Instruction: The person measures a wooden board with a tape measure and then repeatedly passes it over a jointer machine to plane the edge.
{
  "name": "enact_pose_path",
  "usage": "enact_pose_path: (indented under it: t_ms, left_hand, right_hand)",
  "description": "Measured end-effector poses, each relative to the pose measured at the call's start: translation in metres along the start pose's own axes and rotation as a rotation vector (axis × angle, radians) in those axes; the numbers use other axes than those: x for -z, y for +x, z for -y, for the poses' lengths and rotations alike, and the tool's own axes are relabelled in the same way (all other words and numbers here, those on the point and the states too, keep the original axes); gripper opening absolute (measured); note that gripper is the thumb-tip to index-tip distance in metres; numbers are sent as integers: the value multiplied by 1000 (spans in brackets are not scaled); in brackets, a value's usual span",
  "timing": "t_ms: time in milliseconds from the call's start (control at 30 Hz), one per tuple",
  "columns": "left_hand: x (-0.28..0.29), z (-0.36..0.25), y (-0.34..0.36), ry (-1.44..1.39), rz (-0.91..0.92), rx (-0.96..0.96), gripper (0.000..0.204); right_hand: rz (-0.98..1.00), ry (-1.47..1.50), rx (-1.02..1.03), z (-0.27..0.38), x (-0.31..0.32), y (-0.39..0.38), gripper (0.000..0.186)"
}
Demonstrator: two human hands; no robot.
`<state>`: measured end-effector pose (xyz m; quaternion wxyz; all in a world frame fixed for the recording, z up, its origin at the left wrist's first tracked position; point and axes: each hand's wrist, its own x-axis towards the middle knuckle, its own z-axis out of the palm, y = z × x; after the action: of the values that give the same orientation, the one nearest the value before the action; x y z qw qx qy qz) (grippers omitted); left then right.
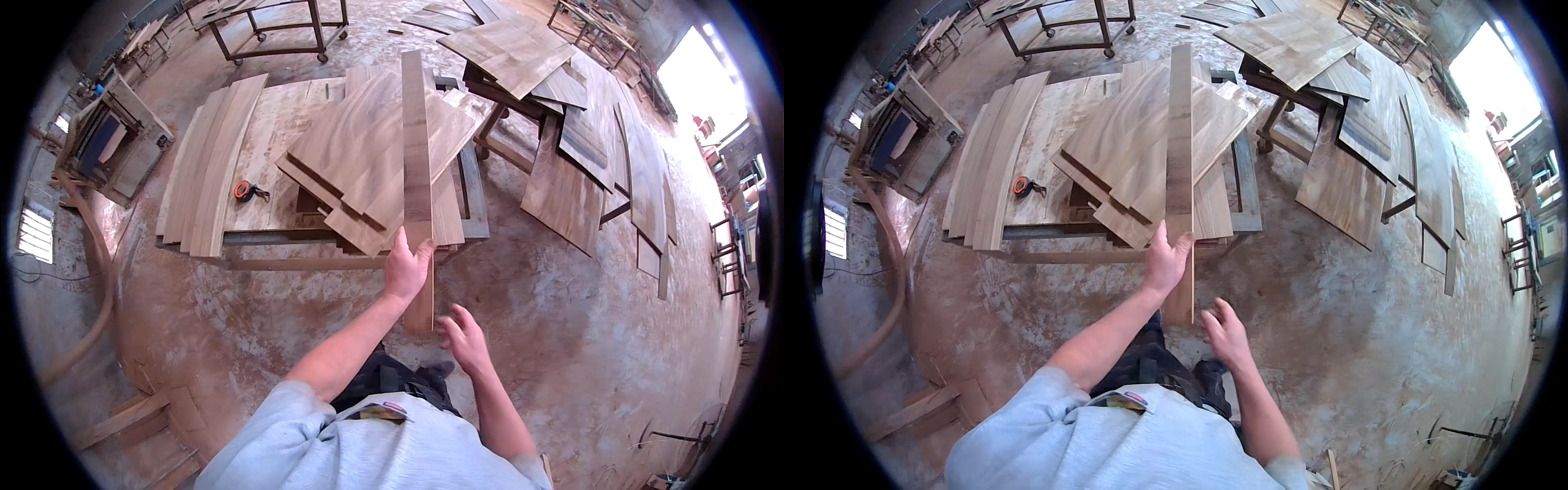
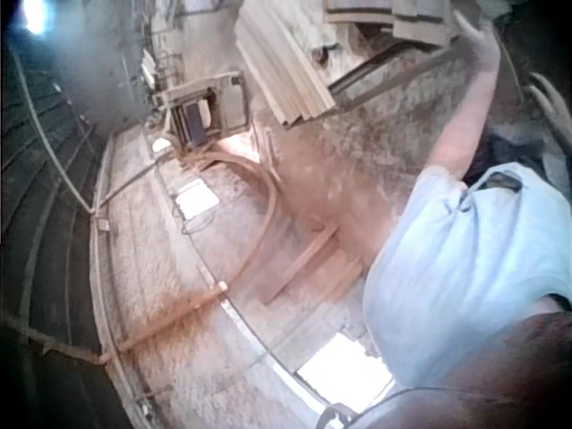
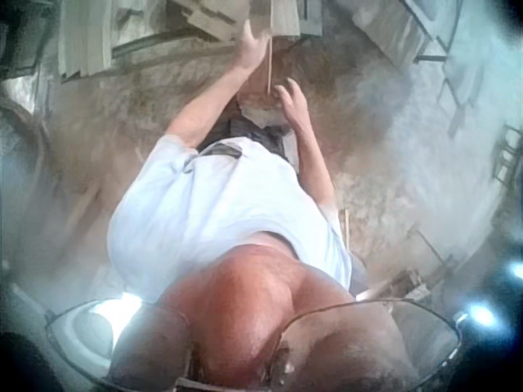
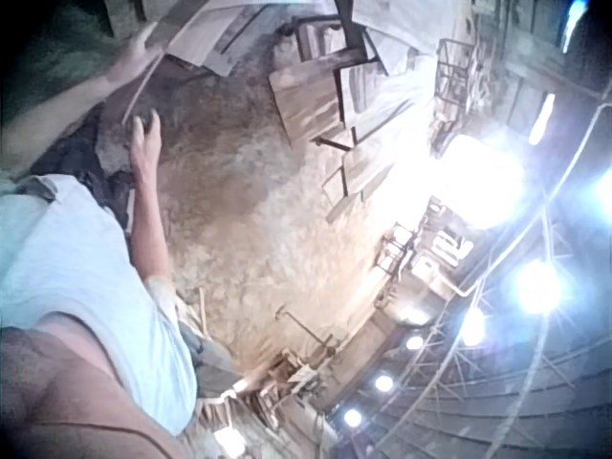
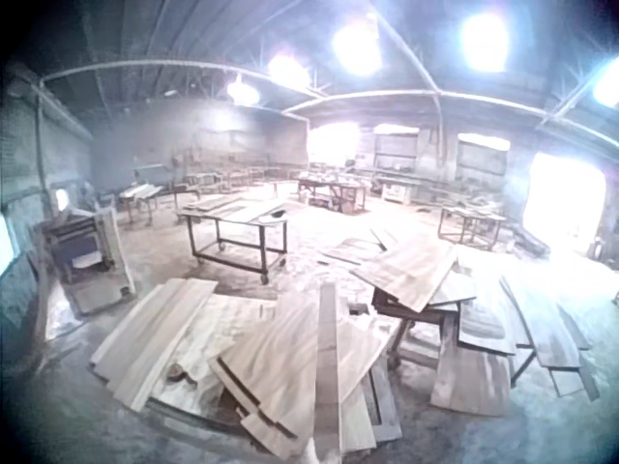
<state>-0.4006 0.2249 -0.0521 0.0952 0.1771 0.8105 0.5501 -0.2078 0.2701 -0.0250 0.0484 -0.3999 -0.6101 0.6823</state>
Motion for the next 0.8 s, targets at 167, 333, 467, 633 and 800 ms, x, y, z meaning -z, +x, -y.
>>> enact_pose_path:
  t_ms: [167, 333, 467, 633, 800]
  left_hand:
    - [-5, 0, 33, 62, 20, 125, 60]
    - [-16, 9, 63, 5, 92, 110, 55]
    - [22, -20, 64, 254, 185, -20, 47]
    - [88, 28, 45, 173, 107, -2, 39]
    - [180, 118, 13, 110, -122, 365, 37]
  right_hand:
    - [93, 189, -122, 22, -44, 56, 24]
    - [97, 156, -18, 19, -40, 102, 21]
    - [21, 113, 21, 22, -6, 146, 24]
    - [-15, 139, -12, 34, 22, 180, 24]
    - [3, 56, 0, 38, 33, 196, 29]
